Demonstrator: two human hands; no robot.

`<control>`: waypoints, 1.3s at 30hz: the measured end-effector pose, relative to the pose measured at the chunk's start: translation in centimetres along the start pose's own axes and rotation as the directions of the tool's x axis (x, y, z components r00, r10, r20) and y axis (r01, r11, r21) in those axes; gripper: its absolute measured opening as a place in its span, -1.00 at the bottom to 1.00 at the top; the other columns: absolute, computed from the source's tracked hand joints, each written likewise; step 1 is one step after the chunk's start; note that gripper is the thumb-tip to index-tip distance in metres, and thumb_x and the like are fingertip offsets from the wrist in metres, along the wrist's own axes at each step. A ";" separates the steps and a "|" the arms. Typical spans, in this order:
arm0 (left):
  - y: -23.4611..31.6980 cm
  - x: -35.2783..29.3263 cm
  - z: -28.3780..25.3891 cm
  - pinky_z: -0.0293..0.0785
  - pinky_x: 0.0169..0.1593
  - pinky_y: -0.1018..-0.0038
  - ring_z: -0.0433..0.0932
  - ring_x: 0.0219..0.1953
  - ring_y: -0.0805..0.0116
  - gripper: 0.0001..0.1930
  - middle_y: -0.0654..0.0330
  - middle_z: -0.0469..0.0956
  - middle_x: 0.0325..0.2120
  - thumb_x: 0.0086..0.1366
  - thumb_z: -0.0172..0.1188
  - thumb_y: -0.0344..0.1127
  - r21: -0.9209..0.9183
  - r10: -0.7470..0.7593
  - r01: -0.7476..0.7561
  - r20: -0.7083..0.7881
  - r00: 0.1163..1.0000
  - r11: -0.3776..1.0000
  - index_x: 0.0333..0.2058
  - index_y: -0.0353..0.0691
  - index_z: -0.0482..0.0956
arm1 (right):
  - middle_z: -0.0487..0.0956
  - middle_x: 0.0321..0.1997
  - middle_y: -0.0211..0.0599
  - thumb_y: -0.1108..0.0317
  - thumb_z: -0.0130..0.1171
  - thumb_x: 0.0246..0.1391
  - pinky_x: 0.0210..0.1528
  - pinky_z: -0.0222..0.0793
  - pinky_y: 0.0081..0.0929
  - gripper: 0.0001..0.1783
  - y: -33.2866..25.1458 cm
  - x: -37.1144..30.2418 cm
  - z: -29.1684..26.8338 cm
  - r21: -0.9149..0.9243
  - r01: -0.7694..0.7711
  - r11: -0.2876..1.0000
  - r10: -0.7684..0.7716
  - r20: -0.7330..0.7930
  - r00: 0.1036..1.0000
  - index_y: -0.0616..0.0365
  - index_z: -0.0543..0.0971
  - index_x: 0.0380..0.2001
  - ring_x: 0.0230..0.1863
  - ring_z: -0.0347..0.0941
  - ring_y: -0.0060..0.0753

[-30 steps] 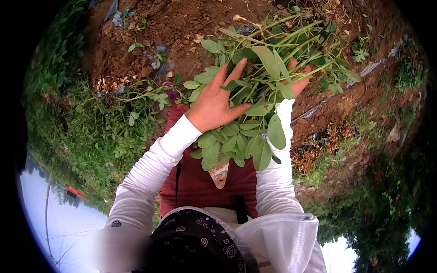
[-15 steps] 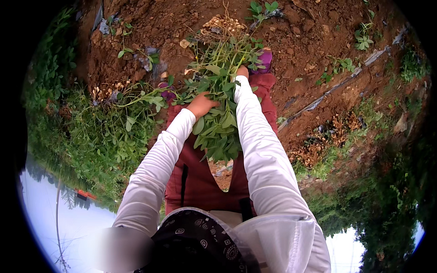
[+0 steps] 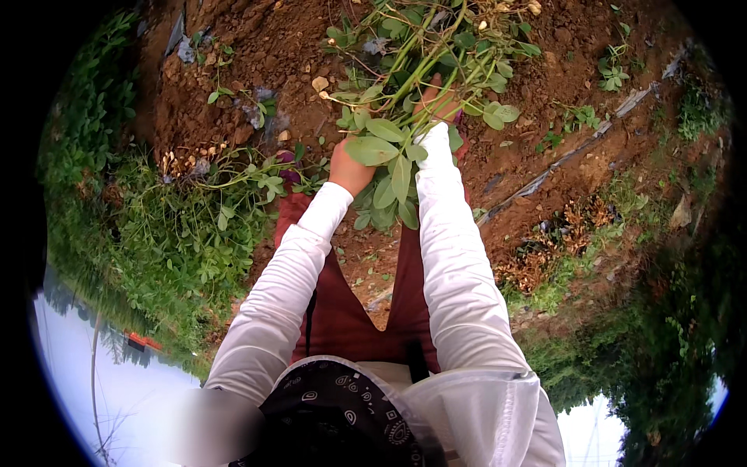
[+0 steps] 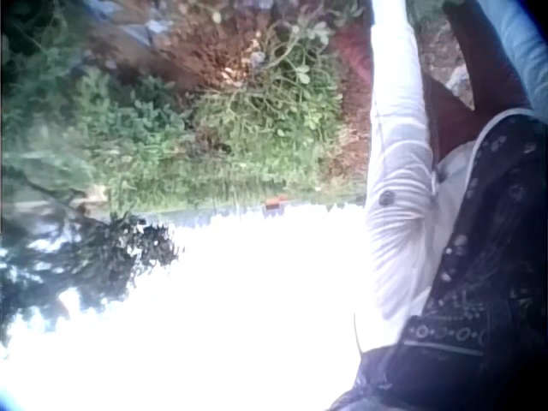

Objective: The person pulls peanut plants from the soil by hand, shakes off excess dirt, and gathers them into a pile. They then pick up loose peanuts from the ground and place them into a yellow bucket.

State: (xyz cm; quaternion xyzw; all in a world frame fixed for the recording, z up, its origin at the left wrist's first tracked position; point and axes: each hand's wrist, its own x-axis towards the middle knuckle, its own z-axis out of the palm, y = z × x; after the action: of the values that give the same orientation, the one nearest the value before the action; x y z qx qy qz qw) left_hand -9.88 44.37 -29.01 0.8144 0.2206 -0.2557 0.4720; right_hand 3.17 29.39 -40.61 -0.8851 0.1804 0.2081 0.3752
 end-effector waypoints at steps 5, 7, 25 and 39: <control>-4.2 1.1 0.8 0.27 0.11 0.36 0.34 0.11 0.08 -0.23 -0.11 0.28 0.12 0.08 0.22 -0.21 -0.392 -0.220 0.270 0.169 0.961 0.880 0.21 -0.34 0.08 | 0.53 -0.27 0.01 0.12 0.06 0.09 -0.21 0.35 -0.27 -0.51 4.1 3.4 5.9 -0.660 0.032 0.751 0.188 0.260 0.947 0.41 0.41 -0.15 -0.27 0.45 -0.16; -4.8 -0.3 -0.1 0.18 0.17 0.40 0.25 0.18 0.13 -0.18 -0.06 0.21 0.17 0.07 0.25 -0.19 -0.519 -0.178 0.234 0.156 0.972 0.822 0.23 -0.34 0.03 | 0.53 -0.25 0.05 0.09 0.08 0.07 -0.20 0.35 -0.23 -0.48 3.8 3.2 5.4 -0.644 0.081 0.761 0.161 0.308 0.938 0.42 0.41 -0.15 -0.26 0.46 -0.11; -0.8 -22.6 -35.2 -0.09 0.29 0.21 -0.04 0.32 0.11 -0.08 -0.01 0.00 0.27 0.12 0.15 0.17 -0.644 -0.139 -0.031 -0.212 0.967 0.765 0.29 -0.18 -0.08 | 0.15 0.29 0.00 0.39 0.18 -0.04 0.21 0.10 -0.44 -0.14 -21.8 -34.4 -4.8 0.260 0.079 0.962 -0.182 0.399 0.899 0.28 -0.03 0.28 0.26 0.12 -0.17; 12.0 -32.6 -44.7 -0.31 0.27 -0.03 -0.18 0.33 0.02 0.39 -0.06 -0.17 0.30 -0.15 0.43 0.08 -0.675 0.082 -0.295 -0.329 0.941 0.677 0.23 -0.09 -0.67 | 0.41 -0.02 -0.01 0.39 0.13 -0.09 0.05 0.24 -0.22 -0.51 -26.0 -49.1 -11.7 -0.001 0.792 0.610 -0.749 0.325 0.578 0.17 0.35 -0.02 0.00 0.30 0.13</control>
State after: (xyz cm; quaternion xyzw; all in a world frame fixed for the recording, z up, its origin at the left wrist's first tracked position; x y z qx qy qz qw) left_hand -18.52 74.45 18.12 0.6120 0.2788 0.0148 0.7400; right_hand -23.38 45.79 6.82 -0.8587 -0.2962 0.1647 0.3844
